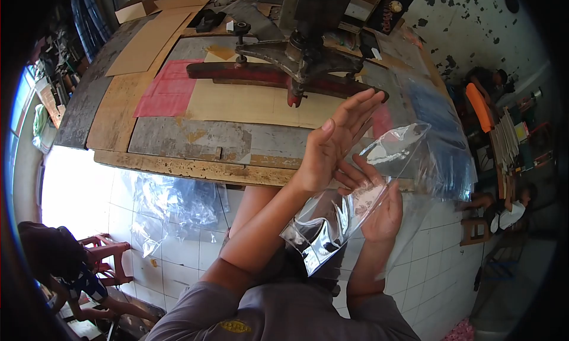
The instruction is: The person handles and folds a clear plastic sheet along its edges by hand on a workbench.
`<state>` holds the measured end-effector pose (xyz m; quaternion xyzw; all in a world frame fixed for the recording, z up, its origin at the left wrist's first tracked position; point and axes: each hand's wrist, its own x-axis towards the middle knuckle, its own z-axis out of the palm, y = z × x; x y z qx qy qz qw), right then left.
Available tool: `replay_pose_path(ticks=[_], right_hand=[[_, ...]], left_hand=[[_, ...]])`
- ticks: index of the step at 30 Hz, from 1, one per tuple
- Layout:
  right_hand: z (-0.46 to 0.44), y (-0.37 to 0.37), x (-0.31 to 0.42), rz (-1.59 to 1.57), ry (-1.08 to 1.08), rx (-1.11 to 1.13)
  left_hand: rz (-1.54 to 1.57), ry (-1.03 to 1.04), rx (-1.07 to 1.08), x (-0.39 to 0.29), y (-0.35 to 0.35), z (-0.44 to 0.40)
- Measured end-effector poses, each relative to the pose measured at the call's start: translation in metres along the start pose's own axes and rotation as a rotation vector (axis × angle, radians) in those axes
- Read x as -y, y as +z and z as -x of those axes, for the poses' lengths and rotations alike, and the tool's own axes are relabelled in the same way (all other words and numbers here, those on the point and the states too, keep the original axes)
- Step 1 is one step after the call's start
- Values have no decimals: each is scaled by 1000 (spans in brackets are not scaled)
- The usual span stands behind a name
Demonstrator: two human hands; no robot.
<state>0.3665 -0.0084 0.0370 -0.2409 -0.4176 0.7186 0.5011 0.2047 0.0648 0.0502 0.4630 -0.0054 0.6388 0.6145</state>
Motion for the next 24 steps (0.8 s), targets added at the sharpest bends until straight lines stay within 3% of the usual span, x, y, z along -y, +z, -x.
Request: replay_pose_path(ticks=[15, 18, 19, 24], right_hand=[[8, -22, -18, -45, 86, 109], [7, -8, -14, 155, -236, -274], [8, -15, -9, 88, -281, -261], [-4, -14, 14, 512, -819, -618]], left_hand=[[-2, -5, 36, -3, -1, 0], [-124, -34, 48, 1, -2, 1], [-162, -49, 48, 1, -3, 1], [-574, -76, 194, -3, -1, 6]])
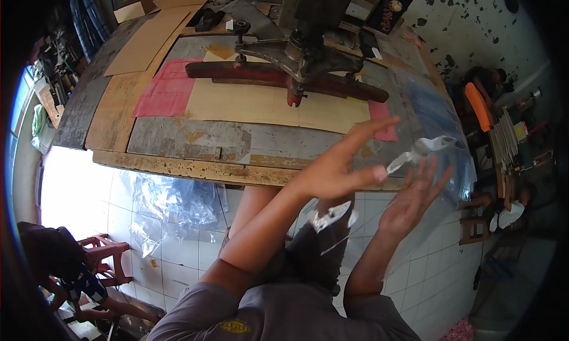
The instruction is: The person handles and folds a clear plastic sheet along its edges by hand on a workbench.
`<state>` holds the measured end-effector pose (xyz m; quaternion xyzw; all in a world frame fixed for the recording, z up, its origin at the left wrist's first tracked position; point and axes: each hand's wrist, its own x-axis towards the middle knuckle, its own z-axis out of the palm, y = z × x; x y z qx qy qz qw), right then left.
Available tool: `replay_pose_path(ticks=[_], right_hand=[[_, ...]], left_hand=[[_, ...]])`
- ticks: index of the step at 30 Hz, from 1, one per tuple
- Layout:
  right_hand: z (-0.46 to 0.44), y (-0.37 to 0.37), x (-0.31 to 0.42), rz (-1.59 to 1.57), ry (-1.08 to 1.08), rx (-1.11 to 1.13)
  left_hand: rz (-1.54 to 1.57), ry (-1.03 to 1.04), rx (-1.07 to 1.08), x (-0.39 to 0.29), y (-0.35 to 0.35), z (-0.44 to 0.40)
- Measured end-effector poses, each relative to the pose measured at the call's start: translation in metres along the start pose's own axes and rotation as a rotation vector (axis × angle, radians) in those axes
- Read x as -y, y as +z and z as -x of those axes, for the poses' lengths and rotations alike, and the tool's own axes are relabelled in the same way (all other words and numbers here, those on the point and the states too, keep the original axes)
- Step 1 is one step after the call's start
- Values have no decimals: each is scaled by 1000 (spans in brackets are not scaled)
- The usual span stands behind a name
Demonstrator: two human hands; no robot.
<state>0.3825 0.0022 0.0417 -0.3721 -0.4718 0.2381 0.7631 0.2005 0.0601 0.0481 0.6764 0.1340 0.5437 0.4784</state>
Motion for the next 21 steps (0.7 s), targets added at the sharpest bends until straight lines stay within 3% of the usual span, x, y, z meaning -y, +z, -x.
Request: replay_pose_path(ticks=[3, 6, 12, 15, 16, 19, 21], right_hand=[[-15, -9, 6, 502, -313, 92], [-31, -22, 20, 730, -463, 316], [-44, -28, 31, 884, -588, 643], [-31, -27, 22, 380, -90, 508], [-29, -30, 15, 367, -68, 381], [-22, -30, 13, -74, -15, 262], [-20, -24, 24, 101, 30, 308]], left_hand=[[-189, 4, 126, 0, 11, 5], [-162, -72, 173, 0, 28, 6], [72, -275, 156, -6, 44, 3], [96, -304, 101, 7, 46, 4], [112, -348, 93, 10, 45, 4], [137, -517, 140, 6, 43, 1], [78, -572, 164, 8, 43, 2]])
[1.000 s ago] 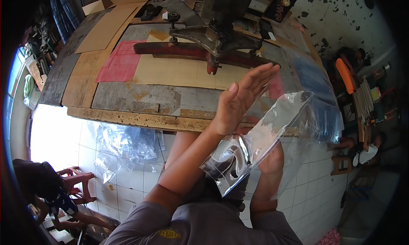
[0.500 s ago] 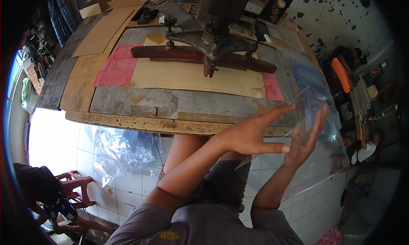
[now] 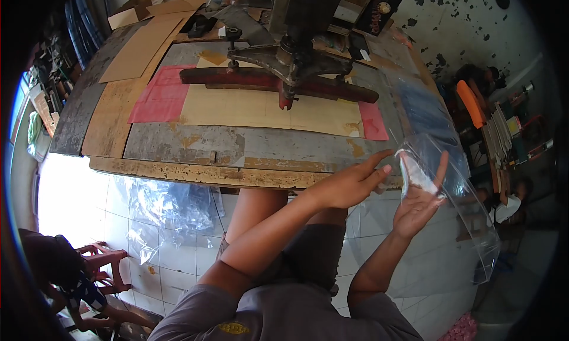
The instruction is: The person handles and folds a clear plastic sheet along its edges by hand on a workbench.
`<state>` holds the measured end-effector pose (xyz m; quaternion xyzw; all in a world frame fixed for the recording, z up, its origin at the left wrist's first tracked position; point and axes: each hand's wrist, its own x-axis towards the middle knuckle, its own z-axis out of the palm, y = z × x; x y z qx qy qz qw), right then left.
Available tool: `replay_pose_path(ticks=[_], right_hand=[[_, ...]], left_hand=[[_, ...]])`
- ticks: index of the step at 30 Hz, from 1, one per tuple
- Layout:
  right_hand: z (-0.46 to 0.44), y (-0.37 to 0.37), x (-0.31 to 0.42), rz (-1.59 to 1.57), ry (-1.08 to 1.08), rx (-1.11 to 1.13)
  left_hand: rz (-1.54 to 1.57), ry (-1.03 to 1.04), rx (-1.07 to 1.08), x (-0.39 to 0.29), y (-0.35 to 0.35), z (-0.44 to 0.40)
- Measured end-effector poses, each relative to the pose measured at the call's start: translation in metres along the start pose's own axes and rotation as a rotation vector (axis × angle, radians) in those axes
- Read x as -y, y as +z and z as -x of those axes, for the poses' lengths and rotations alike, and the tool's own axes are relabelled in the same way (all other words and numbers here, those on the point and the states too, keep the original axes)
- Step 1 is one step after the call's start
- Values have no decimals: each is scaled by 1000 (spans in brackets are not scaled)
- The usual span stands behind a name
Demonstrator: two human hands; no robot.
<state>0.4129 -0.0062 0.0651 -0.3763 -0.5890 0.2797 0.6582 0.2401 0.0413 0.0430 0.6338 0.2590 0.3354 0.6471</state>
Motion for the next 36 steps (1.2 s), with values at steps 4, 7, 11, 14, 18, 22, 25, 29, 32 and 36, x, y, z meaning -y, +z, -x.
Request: replay_pose_path(ticks=[4, 7, 11, 14, 18, 22, 25, 29, 32, 36], right_hand=[[3, -10, 10, 201, 71, 78], [10, -27, 16, 314, 116, 149], [14, -26, 18, 362, 97, 166], [10, -14, 20, 258, 136, 180], [0, 17, 44, 251, 304, 176], [3, 20, 35, 278, 281, 222], [18, -8, 27, 310, 88, 219], [31, -36, 30, 69, -116, 59], [25, -32, 45, -74, -277, 50], [20, -4, 61, -84, -217, -22]], left_hand=[[-171, 65, -144, -2, -5, 4], [-357, 385, -407, -16, -3, 12], [-560, 899, -418, -52, 11, 28], [-568, 1070, -284, -56, 49, 39], [-657, 1149, -439, -50, 52, 38], [-542, 1152, -510, -50, 36, 36], [-400, 1072, -540, -48, 30, 34], [-278, 973, -554, -44, 25, 28], [-220, 918, -516, -39, 28, 21], [-139, 757, -439, -29, 23, 11]])
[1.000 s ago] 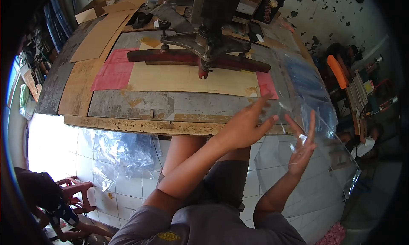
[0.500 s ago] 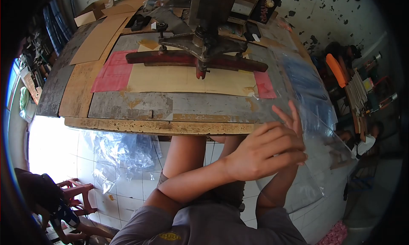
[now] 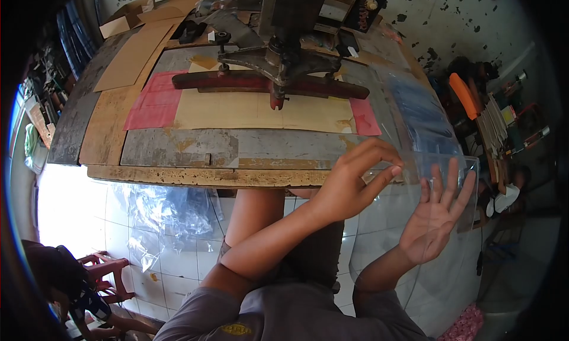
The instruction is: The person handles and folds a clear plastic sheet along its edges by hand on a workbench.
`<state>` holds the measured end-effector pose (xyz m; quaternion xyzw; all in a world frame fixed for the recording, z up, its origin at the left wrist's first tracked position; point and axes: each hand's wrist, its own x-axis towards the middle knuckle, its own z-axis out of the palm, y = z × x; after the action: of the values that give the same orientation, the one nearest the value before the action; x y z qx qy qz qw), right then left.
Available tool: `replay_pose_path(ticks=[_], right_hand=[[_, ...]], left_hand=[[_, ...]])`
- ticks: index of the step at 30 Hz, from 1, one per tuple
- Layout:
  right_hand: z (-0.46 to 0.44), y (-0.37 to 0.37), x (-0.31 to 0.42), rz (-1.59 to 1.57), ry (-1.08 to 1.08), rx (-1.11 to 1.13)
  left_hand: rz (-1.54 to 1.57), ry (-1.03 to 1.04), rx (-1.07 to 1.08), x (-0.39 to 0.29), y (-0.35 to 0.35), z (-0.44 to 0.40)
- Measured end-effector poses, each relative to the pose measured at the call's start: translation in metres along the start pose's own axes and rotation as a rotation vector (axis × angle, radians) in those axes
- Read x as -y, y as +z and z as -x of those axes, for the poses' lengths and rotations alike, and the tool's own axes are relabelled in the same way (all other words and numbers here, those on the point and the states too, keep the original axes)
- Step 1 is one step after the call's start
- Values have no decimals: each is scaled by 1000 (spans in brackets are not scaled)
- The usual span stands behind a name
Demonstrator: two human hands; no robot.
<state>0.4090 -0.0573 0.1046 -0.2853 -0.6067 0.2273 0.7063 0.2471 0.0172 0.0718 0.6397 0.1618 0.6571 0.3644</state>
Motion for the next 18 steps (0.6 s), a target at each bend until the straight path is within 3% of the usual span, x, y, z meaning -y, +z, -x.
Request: replay_pose_path(ticks=[7, 14, 18], right_hand=[[-18, 6, -9, 311, -278, 47], [-48, 12, -31, 1343, -447, 273], [-42, 35, -54, 1421, -443, 399]], left_hand=[[168, -223, 29, -4, 0, 1], [301, -206, -2, -13, -21, -2], [257, -242, -42, -7, -28, -5]])
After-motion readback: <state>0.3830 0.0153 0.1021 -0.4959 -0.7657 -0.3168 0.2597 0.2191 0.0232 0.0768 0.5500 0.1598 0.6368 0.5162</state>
